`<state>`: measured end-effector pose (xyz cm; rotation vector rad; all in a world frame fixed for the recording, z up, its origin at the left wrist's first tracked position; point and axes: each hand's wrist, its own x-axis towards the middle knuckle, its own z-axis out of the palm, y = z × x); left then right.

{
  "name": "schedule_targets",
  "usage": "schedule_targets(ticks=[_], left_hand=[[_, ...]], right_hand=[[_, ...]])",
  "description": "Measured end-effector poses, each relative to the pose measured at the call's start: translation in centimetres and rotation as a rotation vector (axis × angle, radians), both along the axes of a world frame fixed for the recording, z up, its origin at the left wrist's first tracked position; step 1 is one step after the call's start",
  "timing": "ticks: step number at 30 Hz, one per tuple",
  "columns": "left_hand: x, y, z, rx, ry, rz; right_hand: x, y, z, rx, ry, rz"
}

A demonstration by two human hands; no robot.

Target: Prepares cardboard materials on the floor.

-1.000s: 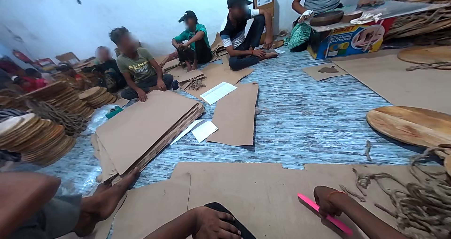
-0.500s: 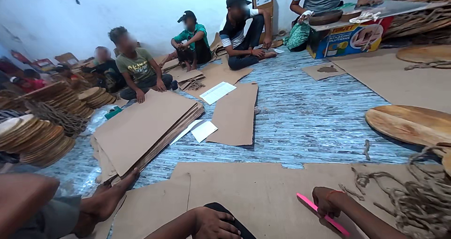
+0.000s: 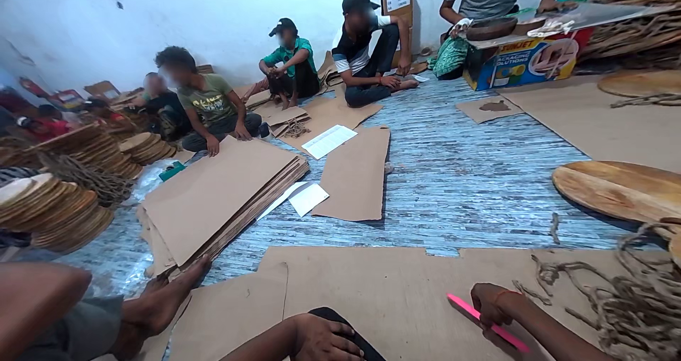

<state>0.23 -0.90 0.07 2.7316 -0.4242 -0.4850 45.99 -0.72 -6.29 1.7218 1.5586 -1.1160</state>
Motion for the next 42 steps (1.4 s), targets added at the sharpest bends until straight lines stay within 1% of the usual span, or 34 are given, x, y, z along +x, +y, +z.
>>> schedule_targets(ticks=[6, 9, 13, 16, 17, 19, 21, 25, 32, 37, 40, 42], left_hand=[[0.0, 0.0, 0.1, 0.008, 0.029, 0.007], [0.0, -0.1, 0.2, 0.016, 0.025, 0.004], [-0.1, -0.1, -0.1, -0.004, -0.006, 0.014], [-0.1, -0.2, 0.1, 0.012, 0.018, 0.011], [-0.1, -0.2, 0.1, 0.019, 0.023, 0.011], [0.0, -0.2, 0.1, 0.034, 0.039, 0.004], [0.0, -0.1, 0.0, 0.030, 0.024, -0.001], [0.0, -0.1, 0.0, 0.012, -0.006, 0.000], [0.1, 0.0, 0.1, 0.028, 0.008, -0.014], [0.2, 0.0, 0.3, 0.035, 0.022, -0.021], [0.0, 0.0, -0.1, 0.026, 0.017, -0.016], [-0.1, 0.0, -0.2, 0.026, 0.016, -0.004]], right_hand=[[-0.1, 0.1, 0.3, 0.012, -0.012, 0.026], [-0.3, 0.0, 0.4, -0.006, -0.024, 0.003], [0.0, 0.3, -0.2, 0.019, -0.050, 0.082], [-0.4, -0.4, 1.6, 0.060, -0.014, 0.043], [-0.4, -0.3, 1.4, 0.058, -0.012, 0.036], [0.2, 0.2, -0.3, 0.038, -0.025, 0.025], [0.4, 0.4, -0.8, 0.023, -0.028, -0.002], [0.2, 0.3, -0.4, 0.020, -0.033, -0.050], [0.1, 0.4, 0.0, 0.016, -0.060, -0.004], [-0.4, 0.1, 1.1, 0.003, -0.052, -0.002], [0.0, 0.1, 0.4, 0.009, -0.042, -0.003], [-0.1, 0.3, 0.4, 0.039, -0.053, 0.032]])
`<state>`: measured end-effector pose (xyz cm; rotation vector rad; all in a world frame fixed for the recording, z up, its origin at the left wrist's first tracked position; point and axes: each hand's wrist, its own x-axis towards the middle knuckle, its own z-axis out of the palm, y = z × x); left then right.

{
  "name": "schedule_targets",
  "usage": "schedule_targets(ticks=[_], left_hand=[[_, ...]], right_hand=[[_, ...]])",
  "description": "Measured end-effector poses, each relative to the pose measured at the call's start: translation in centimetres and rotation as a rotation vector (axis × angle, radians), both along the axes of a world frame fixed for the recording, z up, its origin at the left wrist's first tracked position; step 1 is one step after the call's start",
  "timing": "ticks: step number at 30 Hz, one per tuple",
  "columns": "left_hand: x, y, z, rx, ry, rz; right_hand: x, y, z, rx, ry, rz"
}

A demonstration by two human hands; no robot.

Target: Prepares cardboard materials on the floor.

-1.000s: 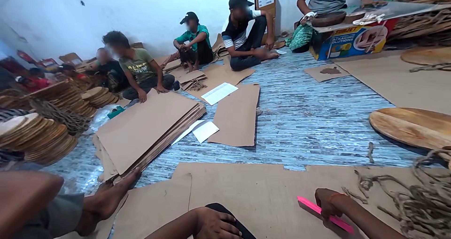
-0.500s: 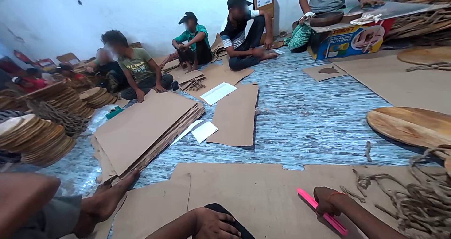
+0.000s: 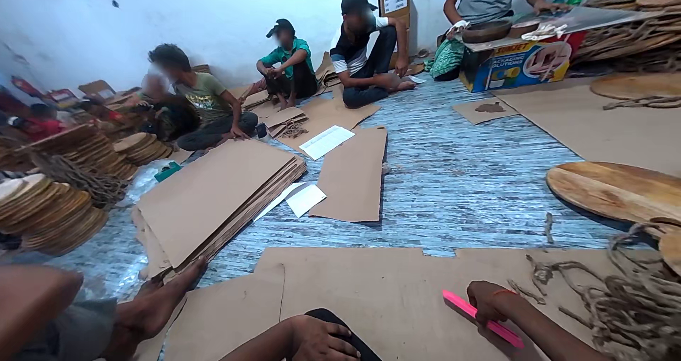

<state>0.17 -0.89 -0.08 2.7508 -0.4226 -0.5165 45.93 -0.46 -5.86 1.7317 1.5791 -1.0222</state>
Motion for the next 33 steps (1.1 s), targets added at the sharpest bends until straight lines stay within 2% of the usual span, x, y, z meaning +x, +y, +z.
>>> schedule_targets(ticks=[12, 33], left_hand=[[-0.09, 0.02, -0.09, -0.009, 0.006, -0.007], [0.00, -0.07, 0.24, -0.028, 0.020, 0.018]], right_hand=[[0.19, 0.17, -0.38, 0.002, 0.008, 0.025], [0.11, -0.26, -0.33, -0.040, 0.041, -0.109]])
